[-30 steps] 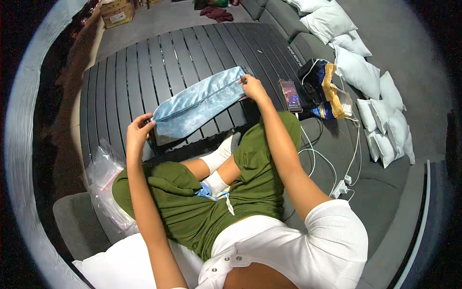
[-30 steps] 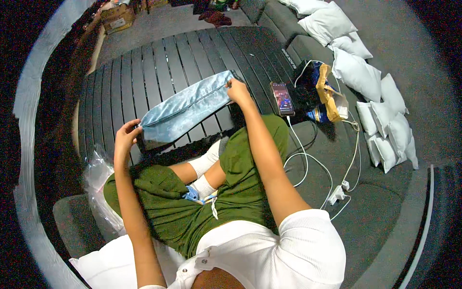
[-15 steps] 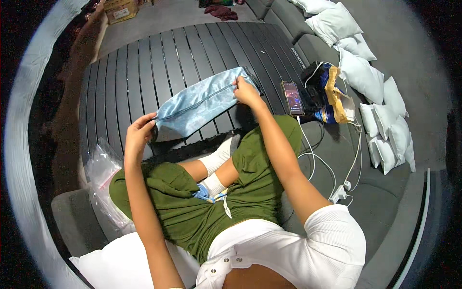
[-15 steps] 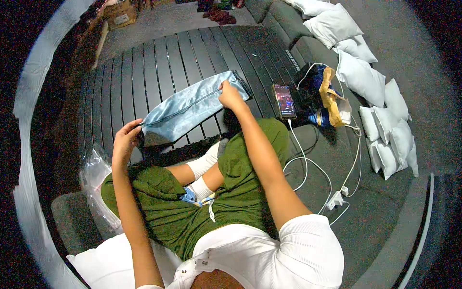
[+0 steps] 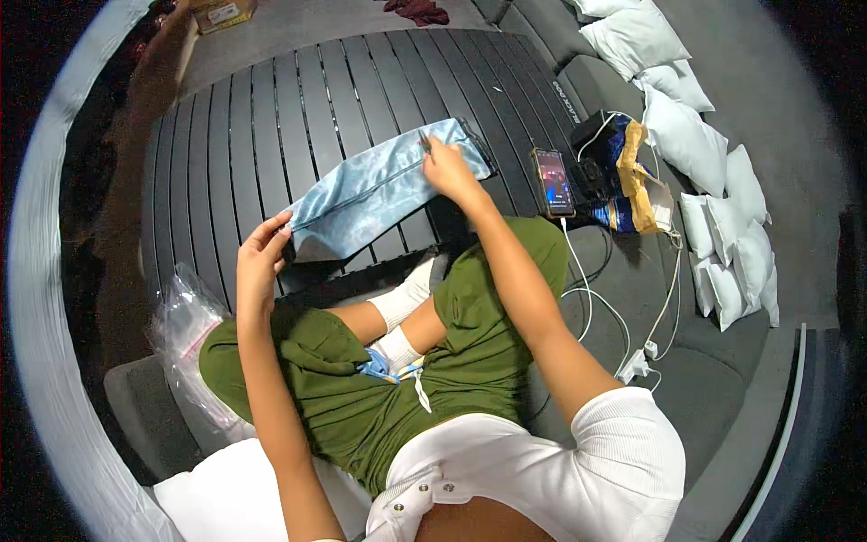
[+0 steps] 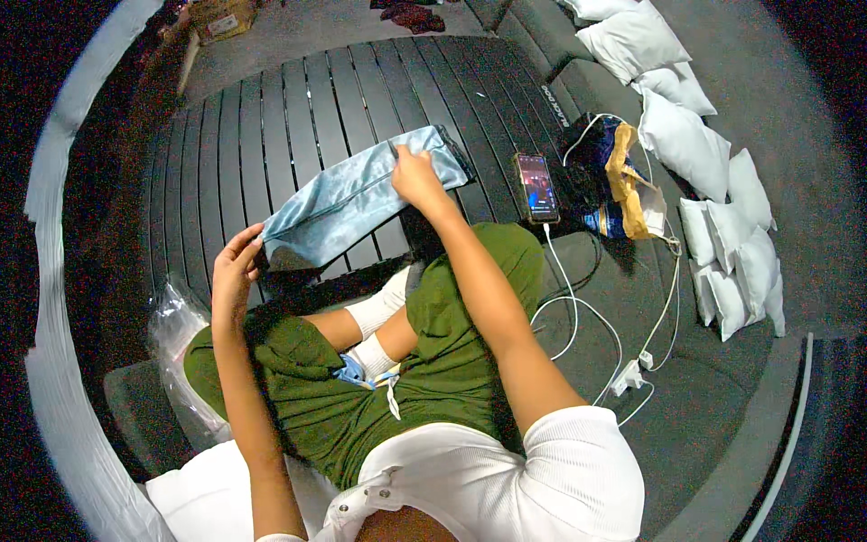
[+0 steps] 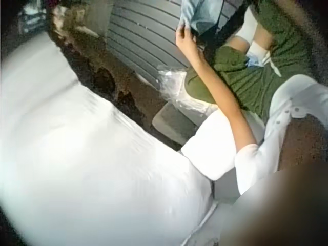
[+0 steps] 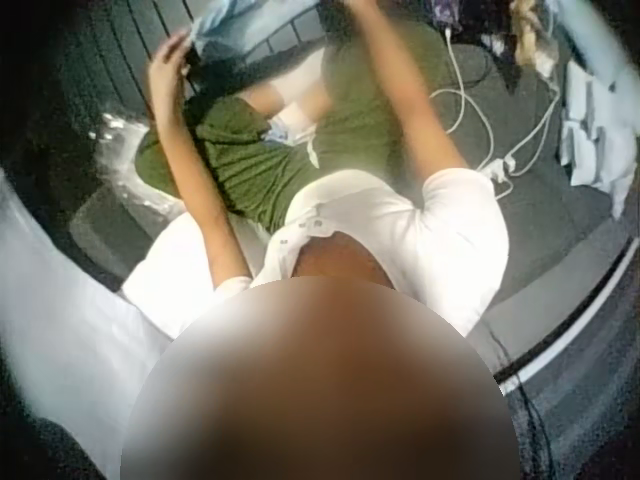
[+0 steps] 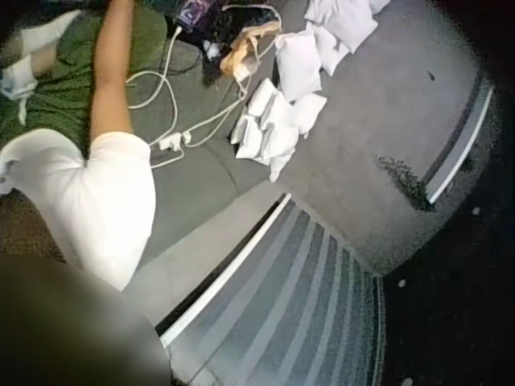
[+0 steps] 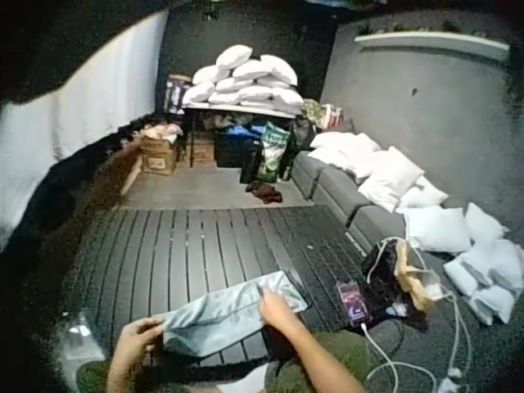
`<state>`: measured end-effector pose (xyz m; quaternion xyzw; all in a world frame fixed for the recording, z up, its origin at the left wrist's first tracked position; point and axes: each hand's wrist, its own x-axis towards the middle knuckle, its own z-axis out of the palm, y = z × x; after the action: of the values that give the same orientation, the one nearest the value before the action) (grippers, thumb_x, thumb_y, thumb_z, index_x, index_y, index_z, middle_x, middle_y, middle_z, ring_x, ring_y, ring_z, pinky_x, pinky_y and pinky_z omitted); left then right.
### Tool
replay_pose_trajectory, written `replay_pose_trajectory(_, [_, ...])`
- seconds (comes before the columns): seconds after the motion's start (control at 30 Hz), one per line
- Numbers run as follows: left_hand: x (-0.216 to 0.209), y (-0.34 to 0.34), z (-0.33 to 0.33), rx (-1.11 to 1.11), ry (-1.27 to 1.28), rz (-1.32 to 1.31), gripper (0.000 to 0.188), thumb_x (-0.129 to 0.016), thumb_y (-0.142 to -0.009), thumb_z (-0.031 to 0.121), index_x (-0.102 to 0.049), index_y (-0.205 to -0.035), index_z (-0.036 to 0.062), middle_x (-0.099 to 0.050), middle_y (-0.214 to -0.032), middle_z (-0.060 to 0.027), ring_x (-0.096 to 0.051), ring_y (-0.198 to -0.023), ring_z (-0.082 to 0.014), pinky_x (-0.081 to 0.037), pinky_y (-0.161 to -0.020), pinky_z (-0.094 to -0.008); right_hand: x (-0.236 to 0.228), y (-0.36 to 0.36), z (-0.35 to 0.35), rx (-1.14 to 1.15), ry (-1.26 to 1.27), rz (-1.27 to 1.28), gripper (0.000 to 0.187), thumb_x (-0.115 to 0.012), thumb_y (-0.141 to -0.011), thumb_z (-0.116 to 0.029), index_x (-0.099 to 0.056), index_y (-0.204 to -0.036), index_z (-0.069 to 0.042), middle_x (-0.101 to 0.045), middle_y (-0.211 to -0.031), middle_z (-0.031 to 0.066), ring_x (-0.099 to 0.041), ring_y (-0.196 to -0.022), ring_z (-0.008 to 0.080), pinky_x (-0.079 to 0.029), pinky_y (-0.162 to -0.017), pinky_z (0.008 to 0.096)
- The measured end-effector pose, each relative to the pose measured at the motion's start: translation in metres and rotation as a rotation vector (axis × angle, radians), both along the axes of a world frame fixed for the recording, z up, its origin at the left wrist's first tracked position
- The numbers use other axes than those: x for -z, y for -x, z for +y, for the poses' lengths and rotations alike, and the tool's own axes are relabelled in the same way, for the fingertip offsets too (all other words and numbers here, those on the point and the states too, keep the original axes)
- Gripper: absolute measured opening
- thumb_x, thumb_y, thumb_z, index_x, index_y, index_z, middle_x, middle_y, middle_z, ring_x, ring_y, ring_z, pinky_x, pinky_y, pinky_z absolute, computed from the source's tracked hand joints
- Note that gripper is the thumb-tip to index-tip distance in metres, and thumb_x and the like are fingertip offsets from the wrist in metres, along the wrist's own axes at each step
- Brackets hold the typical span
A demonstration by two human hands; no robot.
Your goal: Folding and using pliers to adjust fabric bags and sleeves.
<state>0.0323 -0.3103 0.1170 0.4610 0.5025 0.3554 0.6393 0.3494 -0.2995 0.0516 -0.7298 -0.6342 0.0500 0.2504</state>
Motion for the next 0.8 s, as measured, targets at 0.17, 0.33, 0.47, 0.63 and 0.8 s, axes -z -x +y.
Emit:
replay_pose_trajectory(0.17, [0.004,0.000,0.002,-0.017,-0.010,-0.038,0.023,-0.054,-0.081,0.011,-0.058,-0.103,0.0047,-0.050,-0.070,0.0078,-0.032,-0.050,0.0007,-0.022,-0.042,-0.0144,0.009,0.009,0.012,-0.029,0.117,0.328,0.023,-0.042,-0.085,-0.017,-0.048,-0.094,0.003,-0.058,-0.077,0.0187,-0.058,-0.057,0.0293,-0.047,-0.057,0.0366])
replay_pose_trajectory(0.33, [0.002,0.000,0.002,-0.063,-0.014,0.016,0.021,-0.054,-0.081,0.015,-0.060,-0.100,0.0079,-0.053,-0.077,0.0081,-0.033,-0.053,0.0018,-0.019,-0.043,-0.0135,0.022,0.018,0.017,-0.010,0.357,1.169,0.023,-0.038,-0.088,-0.018,-0.047,-0.093,0.003,-0.056,-0.079,0.0117,-0.059,-0.059,0.0179,-0.050,-0.052,0.0286])
replay_pose_trajectory(0.47, [0.002,0.000,0.003,-0.060,-0.014,0.022,0.021,-0.054,-0.081,0.015,-0.060,-0.100,0.0086,-0.054,-0.078,0.0085,-0.032,-0.052,0.0021,-0.018,-0.043,-0.0132,0.036,0.013,0.018,0.037,0.416,1.231,0.022,-0.039,-0.087,-0.017,-0.047,-0.091,0.003,-0.058,-0.076,0.0149,-0.060,-0.059,0.0213,-0.051,-0.052,0.0301])
replay_pose_trajectory(0.63, [0.000,0.001,0.003,-0.089,-0.025,0.018,0.021,-0.054,-0.080,0.014,-0.060,-0.099,0.0079,-0.053,-0.076,0.0084,-0.029,-0.049,0.0017,-0.020,-0.043,-0.0135,0.042,0.012,0.021,0.088,0.375,1.336,0.020,-0.039,-0.086,-0.014,-0.046,-0.090,0.004,-0.058,-0.071,0.0161,-0.060,-0.055,0.0232,-0.051,-0.048,0.0315])
replay_pose_trajectory(0.8, [0.001,-0.001,0.004,-0.097,-0.026,-0.006,0.021,-0.056,-0.080,0.010,-0.058,-0.100,0.0047,-0.048,-0.066,0.0088,-0.029,-0.046,0.0021,-0.020,-0.039,-0.0133,0.041,0.013,0.020,0.115,0.368,1.292,0.021,-0.037,-0.086,-0.015,-0.047,-0.089,0.003,-0.058,-0.070,0.0155,-0.060,-0.056,0.0230,-0.051,-0.049,0.0308])
